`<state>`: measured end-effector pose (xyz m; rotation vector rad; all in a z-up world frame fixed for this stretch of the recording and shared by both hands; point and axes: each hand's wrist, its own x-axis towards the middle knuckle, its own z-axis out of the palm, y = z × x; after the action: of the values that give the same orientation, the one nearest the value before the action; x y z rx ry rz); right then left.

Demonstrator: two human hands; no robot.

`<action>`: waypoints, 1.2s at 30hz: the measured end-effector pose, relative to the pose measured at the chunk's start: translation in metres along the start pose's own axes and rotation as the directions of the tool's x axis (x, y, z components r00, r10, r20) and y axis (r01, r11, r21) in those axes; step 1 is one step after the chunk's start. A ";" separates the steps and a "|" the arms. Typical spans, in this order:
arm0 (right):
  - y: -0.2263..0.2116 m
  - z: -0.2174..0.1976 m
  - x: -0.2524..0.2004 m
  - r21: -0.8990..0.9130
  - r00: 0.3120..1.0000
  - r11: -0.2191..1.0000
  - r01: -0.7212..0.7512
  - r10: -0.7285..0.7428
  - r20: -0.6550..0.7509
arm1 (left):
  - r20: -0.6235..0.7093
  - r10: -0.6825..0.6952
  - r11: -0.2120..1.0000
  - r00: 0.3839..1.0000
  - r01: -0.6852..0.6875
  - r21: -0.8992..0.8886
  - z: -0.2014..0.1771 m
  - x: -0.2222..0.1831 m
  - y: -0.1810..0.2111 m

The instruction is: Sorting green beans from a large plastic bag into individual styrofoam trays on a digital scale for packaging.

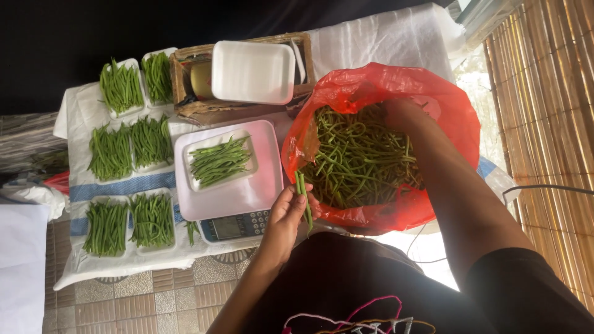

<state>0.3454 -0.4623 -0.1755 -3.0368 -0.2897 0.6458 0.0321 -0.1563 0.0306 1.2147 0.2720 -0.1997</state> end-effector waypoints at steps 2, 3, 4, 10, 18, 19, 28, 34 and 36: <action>-0.019 -0.029 -0.020 -0.014 0.998 0.998 0.060 -0.059 0.013 | -0.027 0.000 1.000 1.000 0.000 -0.007 -0.004 -0.002 -0.004; -0.027 -0.044 -0.030 -0.024 0.993 0.993 0.112 -0.112 0.023 | -0.045 0.001 1.000 0.999 -0.002 -0.011 -0.005 -0.002 -0.006; -0.044 -0.078 -0.060 -0.030 0.992 0.992 0.120 -0.120 0.027 | -0.055 0.001 1.000 0.999 -0.002 -0.018 -0.005 -0.003 -0.004; -0.063 -0.154 -0.108 0.394 0.926 0.901 0.180 -0.291 0.241 | -0.059 0.015 0.999 0.998 -0.018 -0.047 -0.007 -0.001 -0.010; -0.054 -0.146 -0.033 0.403 0.926 0.915 0.017 -0.166 0.340 | -0.034 0.041 0.999 0.999 -0.042 -0.028 -0.006 0.009 -0.016; -0.050 -0.140 -0.021 0.401 0.925 0.916 0.019 -0.169 0.341 | -0.038 0.041 0.999 0.998 -0.042 -0.028 -0.008 0.009 -0.015; -0.041 -0.051 0.049 -0.021 0.954 0.977 0.212 -0.202 0.221 | -0.117 0.019 0.999 0.993 -0.023 -0.035 -0.022 -0.010 -0.003; -0.045 0.003 0.077 -0.154 0.935 0.974 0.168 -0.207 -0.287 | -0.118 0.026 1.000 0.993 -0.027 -0.009 -0.024 -0.012 0.004; -0.076 -0.043 0.042 -0.014 0.934 0.954 0.299 -0.296 -0.199 | -0.140 0.015 1.000 0.990 -0.015 0.002 -0.027 -0.014 0.005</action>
<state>0.3867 -0.3792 -0.1484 -2.9181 -0.7133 0.3192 0.0178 -0.1291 0.0309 1.2334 0.3845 -0.1019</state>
